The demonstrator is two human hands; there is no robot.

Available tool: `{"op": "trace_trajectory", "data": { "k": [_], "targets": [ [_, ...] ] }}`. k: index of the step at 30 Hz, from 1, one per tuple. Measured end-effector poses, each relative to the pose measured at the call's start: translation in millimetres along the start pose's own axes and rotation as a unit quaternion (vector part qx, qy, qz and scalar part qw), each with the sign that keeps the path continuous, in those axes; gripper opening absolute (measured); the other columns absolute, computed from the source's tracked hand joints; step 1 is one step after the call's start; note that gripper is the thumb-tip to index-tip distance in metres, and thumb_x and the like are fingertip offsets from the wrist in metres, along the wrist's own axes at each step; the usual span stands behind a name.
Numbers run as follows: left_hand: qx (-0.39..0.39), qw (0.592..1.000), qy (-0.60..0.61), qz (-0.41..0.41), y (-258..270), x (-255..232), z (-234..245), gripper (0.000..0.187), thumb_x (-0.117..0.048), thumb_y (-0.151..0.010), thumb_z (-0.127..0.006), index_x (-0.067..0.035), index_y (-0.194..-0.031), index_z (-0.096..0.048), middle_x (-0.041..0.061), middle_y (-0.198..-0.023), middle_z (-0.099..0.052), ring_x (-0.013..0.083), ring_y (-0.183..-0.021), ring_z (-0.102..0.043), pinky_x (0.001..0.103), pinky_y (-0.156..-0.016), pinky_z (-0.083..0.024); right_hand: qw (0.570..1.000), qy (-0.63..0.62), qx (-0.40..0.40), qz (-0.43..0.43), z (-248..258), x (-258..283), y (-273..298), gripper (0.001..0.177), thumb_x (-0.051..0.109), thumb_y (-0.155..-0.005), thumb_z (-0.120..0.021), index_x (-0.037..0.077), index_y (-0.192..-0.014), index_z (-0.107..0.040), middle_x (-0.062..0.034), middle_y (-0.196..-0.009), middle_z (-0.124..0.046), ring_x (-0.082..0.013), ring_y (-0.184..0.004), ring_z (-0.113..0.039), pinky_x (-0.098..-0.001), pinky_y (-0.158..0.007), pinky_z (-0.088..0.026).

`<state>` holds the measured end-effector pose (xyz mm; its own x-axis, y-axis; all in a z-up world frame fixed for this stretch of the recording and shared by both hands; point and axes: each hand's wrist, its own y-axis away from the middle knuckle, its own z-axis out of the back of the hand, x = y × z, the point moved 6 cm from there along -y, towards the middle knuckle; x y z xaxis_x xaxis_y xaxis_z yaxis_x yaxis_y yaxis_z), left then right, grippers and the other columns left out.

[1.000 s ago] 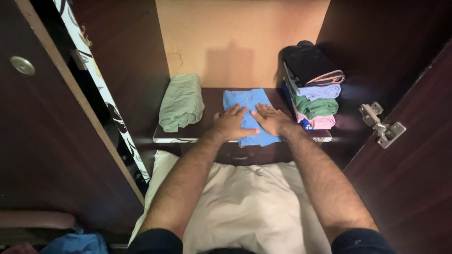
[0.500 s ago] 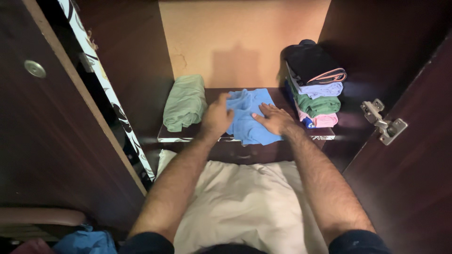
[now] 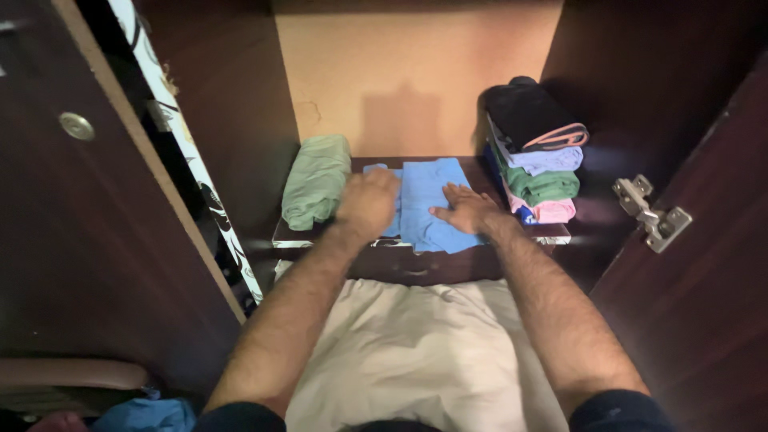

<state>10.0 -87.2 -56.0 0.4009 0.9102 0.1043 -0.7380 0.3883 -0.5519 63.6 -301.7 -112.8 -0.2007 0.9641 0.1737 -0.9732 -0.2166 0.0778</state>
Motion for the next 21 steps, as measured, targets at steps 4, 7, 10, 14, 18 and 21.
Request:
{"op": "trace_trajectory", "data": {
  "k": [4,7,10,14,18,21],
  "targets": [
    [0.071,0.997,0.001,-0.021,1.7,-6.5,-48.6,0.046,-0.033,-0.095,-0.052,-0.011,-0.136,-0.059,0.011,-0.152,-0.051,0.0307,-0.146,-0.039,0.051,-0.115,-0.033,0.994,0.105,0.024,-0.006,-15.5,5.9,-35.8,0.083,0.064,-0.100,-0.034,0.013,-0.164,-0.020,-0.0073,-0.172,-0.015,-0.0244,-0.159,-0.013,-0.0567,-0.127,-0.009],
    [0.159,0.986,0.028,0.031,5.7,5.2,-74.4,0.051,-0.039,-0.102,-0.041,-0.014,-0.145,-0.053,0.009,-0.159,-0.043,0.0296,-0.150,-0.034,0.053,-0.120,-0.028,0.966,0.025,-0.186,0.177,-5.2,38.7,-34.1,0.084,0.068,-0.107,-0.034,0.005,-0.163,-0.031,-0.0178,-0.172,-0.026,-0.0302,-0.162,-0.024,-0.0448,-0.136,-0.022],
    [0.154,0.987,0.042,0.033,7.3,6.9,-80.0,0.056,-0.043,-0.102,-0.037,-0.016,-0.149,-0.049,0.008,-0.160,-0.041,0.0292,-0.150,-0.032,0.055,-0.120,-0.025,0.995,0.024,-0.028,0.095,-20.9,54.3,-23.5,0.084,0.068,-0.099,-0.030,0.015,-0.164,-0.020,-0.0096,-0.172,-0.015,-0.0292,-0.158,-0.012,-0.0516,-0.126,-0.015],
    [0.147,0.987,0.045,0.037,13.4,6.4,-69.5,0.060,-0.048,-0.100,-0.039,-0.018,-0.150,-0.049,0.008,-0.161,-0.041,0.0307,-0.152,-0.031,0.055,-0.120,-0.024,0.997,0.038,-0.006,0.067,-4.2,55.4,0.4,0.088,0.072,-0.097,-0.029,0.017,-0.164,-0.018,-0.0068,-0.173,-0.012,-0.0265,-0.159,-0.011,-0.0498,-0.127,-0.013],
    [0.149,0.985,0.063,0.058,7.7,-0.5,-56.9,0.063,-0.057,-0.099,-0.041,-0.019,-0.148,-0.050,0.013,-0.160,-0.039,0.0361,-0.149,-0.031,0.056,-0.120,-0.025,0.998,0.039,-0.002,0.040,6.5,37.3,13.3,0.090,0.075,-0.095,-0.027,0.018,-0.164,-0.018,-0.0037,-0.173,-0.011,-0.0245,-0.159,-0.009,-0.0486,-0.128,-0.011],
    [0.123,0.980,0.077,0.135,2.8,5.5,-53.6,0.065,-0.057,-0.099,-0.050,-0.013,-0.146,-0.051,0.026,-0.156,-0.040,0.0477,-0.138,-0.041,0.056,-0.111,-0.037,1.000,0.020,-0.005,0.022,10.7,21.9,19.2,0.091,0.076,-0.094,-0.029,0.019,-0.164,-0.018,-0.0044,-0.173,-0.011,-0.0236,-0.160,-0.008,-0.0473,-0.128,-0.010]
  ]
}}
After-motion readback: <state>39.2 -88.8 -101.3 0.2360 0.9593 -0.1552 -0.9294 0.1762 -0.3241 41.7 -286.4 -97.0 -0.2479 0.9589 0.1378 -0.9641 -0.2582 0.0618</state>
